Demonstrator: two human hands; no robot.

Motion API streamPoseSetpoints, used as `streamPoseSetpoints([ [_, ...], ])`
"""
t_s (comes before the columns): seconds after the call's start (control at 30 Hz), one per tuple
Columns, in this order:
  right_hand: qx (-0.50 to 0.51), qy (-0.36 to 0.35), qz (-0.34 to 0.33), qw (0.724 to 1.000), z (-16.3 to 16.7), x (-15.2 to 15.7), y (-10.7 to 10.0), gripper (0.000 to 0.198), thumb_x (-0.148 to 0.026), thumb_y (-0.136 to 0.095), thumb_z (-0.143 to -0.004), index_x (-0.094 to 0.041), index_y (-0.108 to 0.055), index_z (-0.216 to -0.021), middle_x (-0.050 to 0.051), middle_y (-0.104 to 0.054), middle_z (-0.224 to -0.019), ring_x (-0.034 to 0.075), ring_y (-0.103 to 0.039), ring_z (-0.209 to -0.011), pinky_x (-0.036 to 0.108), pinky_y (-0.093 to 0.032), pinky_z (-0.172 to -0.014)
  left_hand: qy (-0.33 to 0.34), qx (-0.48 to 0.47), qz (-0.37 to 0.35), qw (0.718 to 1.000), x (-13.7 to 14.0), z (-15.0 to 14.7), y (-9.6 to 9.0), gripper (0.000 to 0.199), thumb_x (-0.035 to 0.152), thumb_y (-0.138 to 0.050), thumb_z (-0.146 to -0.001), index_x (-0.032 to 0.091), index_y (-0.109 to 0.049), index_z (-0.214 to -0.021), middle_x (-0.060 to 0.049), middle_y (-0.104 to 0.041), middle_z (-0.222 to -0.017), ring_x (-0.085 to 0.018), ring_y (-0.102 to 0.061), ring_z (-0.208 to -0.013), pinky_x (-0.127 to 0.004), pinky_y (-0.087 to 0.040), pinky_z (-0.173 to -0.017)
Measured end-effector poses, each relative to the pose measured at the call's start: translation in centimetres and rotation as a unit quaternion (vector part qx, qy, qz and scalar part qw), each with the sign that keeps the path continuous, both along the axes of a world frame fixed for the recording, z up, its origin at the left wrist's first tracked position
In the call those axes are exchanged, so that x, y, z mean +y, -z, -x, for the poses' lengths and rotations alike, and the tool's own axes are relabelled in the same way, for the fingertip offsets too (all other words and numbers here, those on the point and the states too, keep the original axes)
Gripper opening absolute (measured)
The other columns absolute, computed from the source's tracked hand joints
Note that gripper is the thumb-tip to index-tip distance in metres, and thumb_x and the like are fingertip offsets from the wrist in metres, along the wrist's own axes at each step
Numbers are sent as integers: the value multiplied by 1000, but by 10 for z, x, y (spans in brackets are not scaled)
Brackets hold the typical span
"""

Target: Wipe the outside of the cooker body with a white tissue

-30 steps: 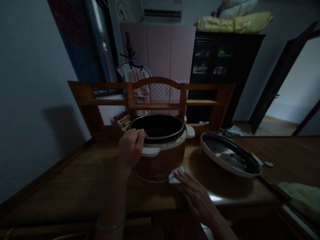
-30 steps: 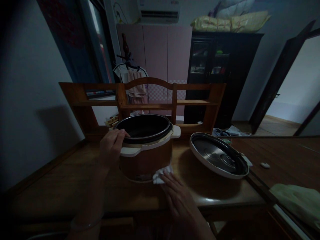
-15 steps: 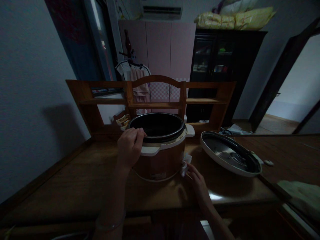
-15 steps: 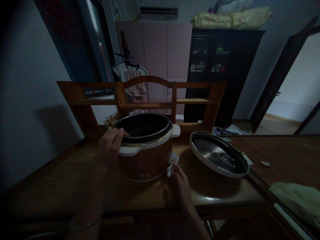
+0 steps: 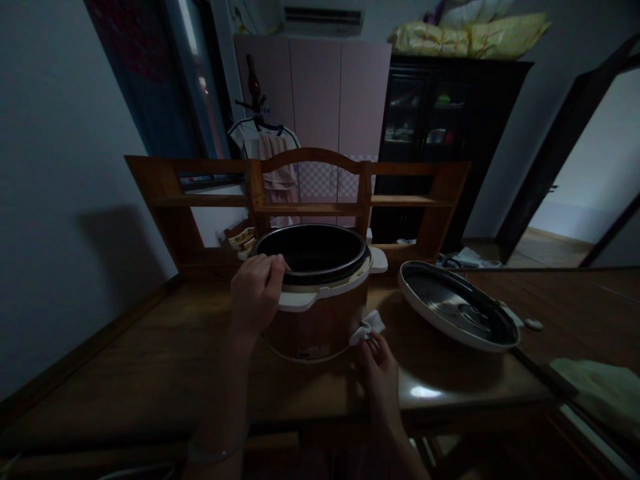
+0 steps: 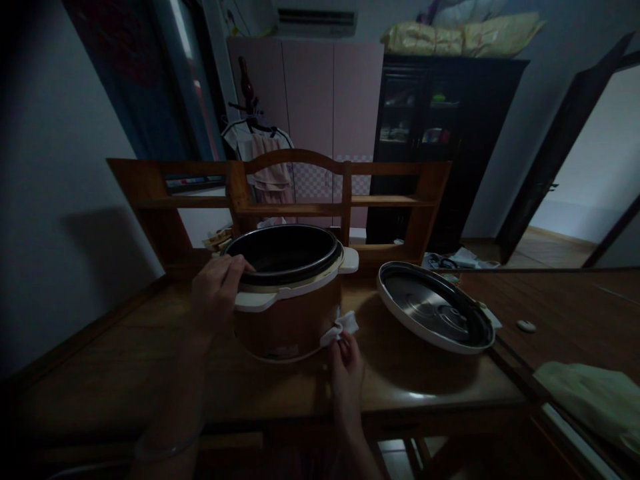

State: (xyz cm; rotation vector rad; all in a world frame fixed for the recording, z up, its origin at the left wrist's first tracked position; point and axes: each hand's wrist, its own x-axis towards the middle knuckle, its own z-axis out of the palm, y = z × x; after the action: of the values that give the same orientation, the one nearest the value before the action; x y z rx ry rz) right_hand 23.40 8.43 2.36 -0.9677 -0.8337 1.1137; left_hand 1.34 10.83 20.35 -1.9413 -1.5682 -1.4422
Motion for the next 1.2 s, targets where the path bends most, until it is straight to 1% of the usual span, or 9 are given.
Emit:
streamPoseSetpoints([
  [0.1,-21,10,6,1000,2,-7,1,47,-49,-72,-78,-19,-67,-114,9,-71,-118,30,-62,-117,42,-49,-98,2,-3,2,1000,-1,0,0,43,40,-33,-99,22,-63,-73,-3,-63,-74,-19,-59,-80,-34,-42,-79],
  [0.2,-57,20,29,998,12,-20,-2,57,-54,-68,-80,-19,-65,-124,9,-63,-134,32,-51,-132,47,-38,-111,6,0,6,1000,-1,0,-1,42,38,-33,-99,22,-63,-74,-3,-64,-76,-19,-59,-81,-34,-42,-80],
  [0.33,-71,-16,39,997,38,-32,-11,80,-56,-60,-85,-26,-31,-153,0,-30,-159,25,-24,-148,45,-23,-120,4,0,9,1000,-2,0,-1,43,40,-32,-99,22,-63,-74,-3,-63,-76,-19,-59,-81,-34,-42,-81],
  [0.47,-73,-21,15,997,51,-24,-21,81,-54,-47,-92,-30,-3,-157,-4,-11,-163,19,-11,-151,45,-13,-122,-1,1,11,1000,-1,0,0,44,39,-32,-99,22,-63,-74,-4,-64,-77,-19,-59,-81,-34,-42,-80],
  [0.6,-54,-19,-29,998,50,-10,-19,79,-49,-44,-93,-34,3,-156,-7,-4,-164,18,-6,-152,47,-12,-122,-2,6,3,1000,0,0,0,44,39,-32,-99,22,-63,-74,-4,-64,-76,-19,-59,-81,-34,-42,-80],
  [0.7,-30,-14,-24,999,50,-5,-11,78,-51,-42,-94,-33,1,-156,-8,1,-164,19,-5,-152,46,-14,-121,-1,6,0,1000,1,0,0,44,40,-32,-99,22,-63,-73,-3,-64,-76,-19,-59,-81,-34,-41,-81],
  [0.87,-12,-39,12,999,54,-8,-1,82,-58,-38,-94,-32,10,-155,-5,-3,-164,22,-22,-149,47,-23,-119,-3,7,1,1000,0,0,-1,44,41,-32,-99,22,-62,-73,-3,-64,-76,-19,-59,-81,-35,-42,-81],
  [1.03,-34,-36,18,999,71,-30,-10,89,-58,-43,-92,-29,13,-155,-6,10,-163,20,0,-152,47,-8,-122,0,3,5,1000,-1,0,-1,44,40,-32,-99,22,-63,-74,-3,-65,-77,-19,-60,-83,-35,-42,-82],
  [1.2,-50,-64,-15,997,89,-50,-16,90,-56,-42,-94,-28,21,-152,-6,17,-162,20,3,-152,46,-7,-122,2,2,3,1000,0,0,-1,43,40,-32,-99,22,-62,-73,-3,-63,-74,-19,-58,-80,-34,-41,-79],
])
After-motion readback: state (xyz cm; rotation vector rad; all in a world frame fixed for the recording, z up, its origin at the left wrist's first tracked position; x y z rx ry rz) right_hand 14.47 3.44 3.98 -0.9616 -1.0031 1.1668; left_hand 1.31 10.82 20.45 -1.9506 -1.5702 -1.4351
